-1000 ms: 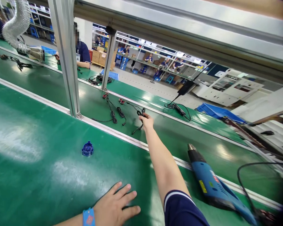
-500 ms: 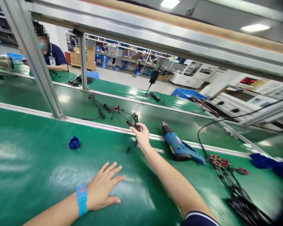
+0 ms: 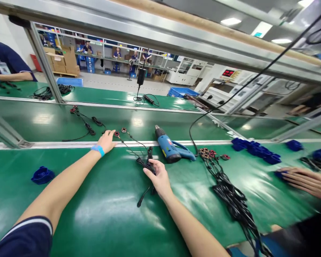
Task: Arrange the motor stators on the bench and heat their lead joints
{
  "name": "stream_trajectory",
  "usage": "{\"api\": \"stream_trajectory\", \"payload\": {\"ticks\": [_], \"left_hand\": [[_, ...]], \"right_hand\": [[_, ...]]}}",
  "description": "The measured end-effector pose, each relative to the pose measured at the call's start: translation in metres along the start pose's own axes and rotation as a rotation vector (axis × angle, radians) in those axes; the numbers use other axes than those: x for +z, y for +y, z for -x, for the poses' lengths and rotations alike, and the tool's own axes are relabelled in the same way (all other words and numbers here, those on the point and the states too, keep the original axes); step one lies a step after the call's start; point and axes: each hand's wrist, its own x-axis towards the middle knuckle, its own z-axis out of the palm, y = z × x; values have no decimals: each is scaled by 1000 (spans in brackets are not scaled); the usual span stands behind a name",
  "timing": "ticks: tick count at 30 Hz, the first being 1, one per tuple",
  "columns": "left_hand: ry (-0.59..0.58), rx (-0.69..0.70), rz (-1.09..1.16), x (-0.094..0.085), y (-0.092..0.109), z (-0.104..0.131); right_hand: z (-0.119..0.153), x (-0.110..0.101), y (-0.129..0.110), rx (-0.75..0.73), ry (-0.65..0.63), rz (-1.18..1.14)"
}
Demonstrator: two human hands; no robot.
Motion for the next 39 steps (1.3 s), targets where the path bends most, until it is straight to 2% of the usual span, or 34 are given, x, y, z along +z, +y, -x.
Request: {"api": "stream_trajectory", "payload": {"ticks": [4,9,14,18,21,23,26,29,32,35,39], "left_hand": [[-18,39,-36,11,14,-53],[-132,100,-119,14,30,-93],[-240,158,-205,12,38,-114],[-268,168,-266,0,36,-108],[-272,168,-303,-15,29,-81],[-273,179,-314,-25,25,-50],[-277,193,-308,-30,25,12],[-298,167,-276,-27,30,78],[-325,113,-220,-25,32,129],[-326,76,-196,-33,31,159],[-158,117,-214,-47,43,189]], "right_hand": [[-11,-15,-1,-43,-94,76],[-16,-28,-5,-81,-181,428],[-14,-25,-9,-144,-293,573],[-19,-27,-8,-114,-307,667],[-25,-44,-5,-79,-330,698],[-27,-63,-3,-66,-360,699],[-27,-92,1,-37,-392,713],[-25,-112,6,6,-429,738],[-24,-121,10,45,-503,771],[-23,-124,6,30,-579,772],[-21,-118,-29,-118,-659,598]]}}
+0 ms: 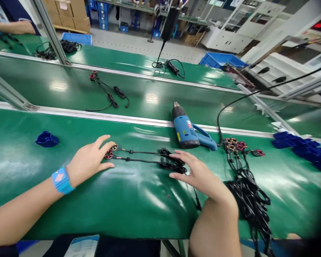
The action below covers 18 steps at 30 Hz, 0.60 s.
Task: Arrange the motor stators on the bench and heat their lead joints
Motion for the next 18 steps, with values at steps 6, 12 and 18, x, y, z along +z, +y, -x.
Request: {"api": "stream_trajectory", "payload": {"ticks": [6,12,18], "left_hand": [[-208,553,143,28,62,32],[-329,604,190,55,72,35],[-341,561,226,57,70,36]], "right_hand": [[-48,-10,-71,-243,-110,-17],[-162,24,-83,-253,33,124],[-286,74,-96,-62,172,174]]}}
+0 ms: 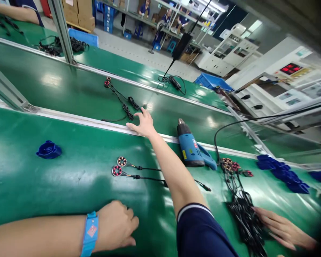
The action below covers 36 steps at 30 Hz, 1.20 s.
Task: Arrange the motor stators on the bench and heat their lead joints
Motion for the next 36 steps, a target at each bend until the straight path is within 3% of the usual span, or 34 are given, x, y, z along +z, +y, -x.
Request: {"api": "stream_trajectory", "payload": {"ticks": [5,10,16,22,27,33,36], "left_hand": [[57,19,-47,26,-2,-14],[154,17,-104,51,-3,-25],[182,76,-61,28,-5,-17],[115,76,-95,11,-8,-12],[65,57,-53,3,-8,-8],[10,39,38,-7,-8,-2],[185,31,205,-26,-15,-1]], "right_hand": [[-63,24,4,166,-1,-66],[-84,23,22,297,23,-126],[-75,20,16,365,163,-278],[-65,-2,-3,405,311,-677],[-30,-26,-18,372,366,-988],[55,-56,-10,404,389,-1240],[108,-72,3,460,406,-1327]]}}
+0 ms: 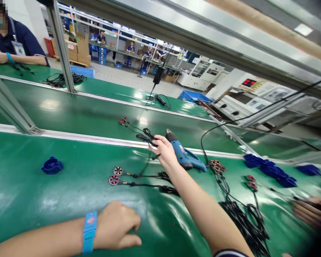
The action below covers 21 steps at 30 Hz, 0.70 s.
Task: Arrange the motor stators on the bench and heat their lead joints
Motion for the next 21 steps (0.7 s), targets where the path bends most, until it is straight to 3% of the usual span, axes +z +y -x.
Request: {"api": "stream_trajectory", "payload": {"ticks": [3,5,8,11,14,17,21], "left_hand": [[341,-100,57,-36,-21,-16],[514,-221,-32,-64,-50,-36],[586,-318,-117,-98,-106,-79],[532,-349,-196,-117,-155,-125],[426,-329,-251,-126,-183,-161],[331,-247,-300,-133,-195,-185],[222,-174,-362,-144,-198,-199]], "right_hand": [[36,-40,-4,53,81,-75],[56,-62,-3,83,162,-116],[74,-86,2,98,266,-183],[77,-100,10,66,333,-257],[74,-108,20,21,372,-321],[72,-113,28,-13,384,-361],[74,-117,33,-27,398,-385]]}}
